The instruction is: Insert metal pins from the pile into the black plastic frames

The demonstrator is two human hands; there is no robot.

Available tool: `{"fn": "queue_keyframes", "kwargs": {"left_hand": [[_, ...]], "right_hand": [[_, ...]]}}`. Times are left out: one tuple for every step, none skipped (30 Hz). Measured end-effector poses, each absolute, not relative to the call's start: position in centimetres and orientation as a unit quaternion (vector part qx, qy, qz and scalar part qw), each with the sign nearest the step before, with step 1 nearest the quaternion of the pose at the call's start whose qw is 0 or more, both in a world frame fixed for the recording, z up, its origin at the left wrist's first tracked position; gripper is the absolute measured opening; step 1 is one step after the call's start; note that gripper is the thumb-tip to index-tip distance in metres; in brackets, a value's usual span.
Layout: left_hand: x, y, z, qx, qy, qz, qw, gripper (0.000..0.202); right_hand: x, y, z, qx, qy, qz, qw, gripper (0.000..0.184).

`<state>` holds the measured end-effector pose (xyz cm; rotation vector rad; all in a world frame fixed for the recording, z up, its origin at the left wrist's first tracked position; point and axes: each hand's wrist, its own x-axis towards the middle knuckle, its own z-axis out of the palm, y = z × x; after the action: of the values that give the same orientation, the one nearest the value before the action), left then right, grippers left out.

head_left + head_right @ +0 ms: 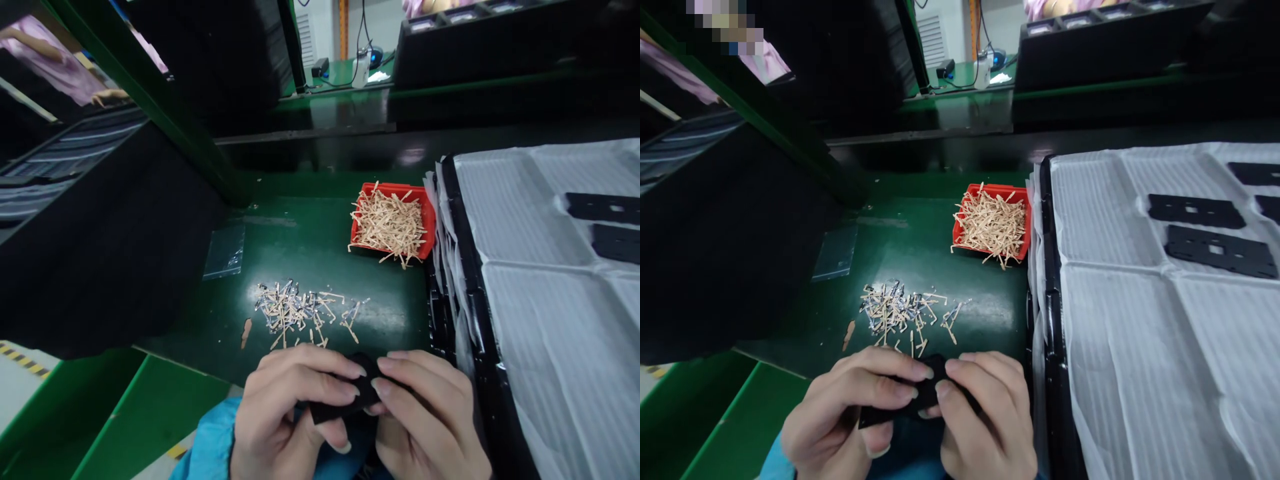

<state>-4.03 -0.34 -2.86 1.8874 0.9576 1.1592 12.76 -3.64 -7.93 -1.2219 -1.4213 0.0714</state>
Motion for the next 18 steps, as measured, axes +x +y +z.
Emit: {"fn": "queue_keyframes", "kwargs": {"left_hand": [[-4.2, -0.4, -3.0, 0.729, 0.369, 0.445, 0.366, 0.018], [-4.2, -0.5, -3.1, 0.725, 0.369, 0.442, 0.377, 0.016], [-4.3, -0.5, -3.1, 0.721, 0.370, 0.439, 0.388, 0.014], [-4.3, -0.5, -3.2, 0.716, 0.368, 0.438, 0.400, 0.013], [-4.2, -0.5, -3.2, 0.711, 0.362, 0.442, 0.409, 0.012], [-4.1, -0.4, -3.2, 0.709, 0.352, 0.447, 0.416, 0.013], [-4.0, -0.4, -3.2, 0.707, 0.341, 0.454, 0.422, 0.016], [-3.9, -0.4, -3.2, 0.705, 0.330, 0.460, 0.428, 0.019], [-3.8, -0.4, -3.2, 0.702, 0.322, 0.465, 0.432, 0.021], [-3.7, -0.4, -3.1, 0.699, 0.320, 0.468, 0.437, 0.023], [-3.7, -0.4, -3.0, 0.695, 0.321, 0.467, 0.442, 0.023], [-3.6, -0.5, -3.0, 0.694, 0.321, 0.469, 0.443, 0.023], [-3.7, -0.6, -2.9, 0.695, 0.320, 0.469, 0.441, 0.022], [-3.7, -0.6, -2.7, 0.700, 0.319, 0.468, 0.435, 0.021], [-3.8, -0.7, -2.6, 0.707, 0.317, 0.471, 0.421, 0.021], [-3.9, -0.8, -2.4, 0.720, 0.314, 0.472, 0.401, 0.020], [-4.0, -0.9, -2.2, 0.734, 0.311, 0.474, 0.375, 0.019], [-4.1, -1.1, -2.0, 0.748, 0.309, 0.476, 0.345, 0.018]], "right_hand": [[12.8, -3.7, -7.8, -0.525, -0.620, 0.022, 0.583, 0.031], [12.7, -3.8, -7.8, -0.523, -0.625, 0.011, 0.579, 0.031], [12.7, -3.9, -7.8, -0.521, -0.629, 0.000, 0.577, 0.031], [12.6, -3.9, -7.7, -0.517, -0.631, -0.013, 0.578, 0.029], [12.5, -3.9, -7.7, -0.512, -0.632, -0.025, 0.581, 0.028], [12.4, -3.9, -7.7, -0.506, -0.632, -0.038, 0.585, 0.026], [12.4, -3.9, -7.7, -0.500, -0.632, -0.049, 0.590, 0.024], [12.4, -3.9, -7.6, -0.493, -0.634, -0.057, 0.593, 0.023], [12.5, -4.0, -7.5, -0.486, -0.635, -0.063, 0.597, 0.023], [12.6, -4.0, -7.5, -0.481, -0.638, -0.064, 0.598, 0.023], [12.7, -4.0, -7.4, -0.478, -0.643, -0.060, 0.596, 0.024], [12.8, -4.1, -7.3, -0.474, -0.648, -0.052, 0.594, 0.025], [12.9, -4.1, -7.3, -0.470, -0.651, -0.042, 0.594, 0.025], [13.0, -4.1, -7.3, -0.466, -0.652, -0.032, 0.598, 0.025], [13.0, -4.0, -7.3, -0.462, -0.649, -0.020, 0.603, 0.025], [13.0, -4.0, -7.3, -0.461, -0.645, -0.008, 0.609, 0.024], [12.9, -4.0, -7.4, -0.463, -0.635, 0.003, 0.618, 0.021], [12.8, -4.0, -7.4, -0.469, -0.625, 0.011, 0.624, 0.019]]}}
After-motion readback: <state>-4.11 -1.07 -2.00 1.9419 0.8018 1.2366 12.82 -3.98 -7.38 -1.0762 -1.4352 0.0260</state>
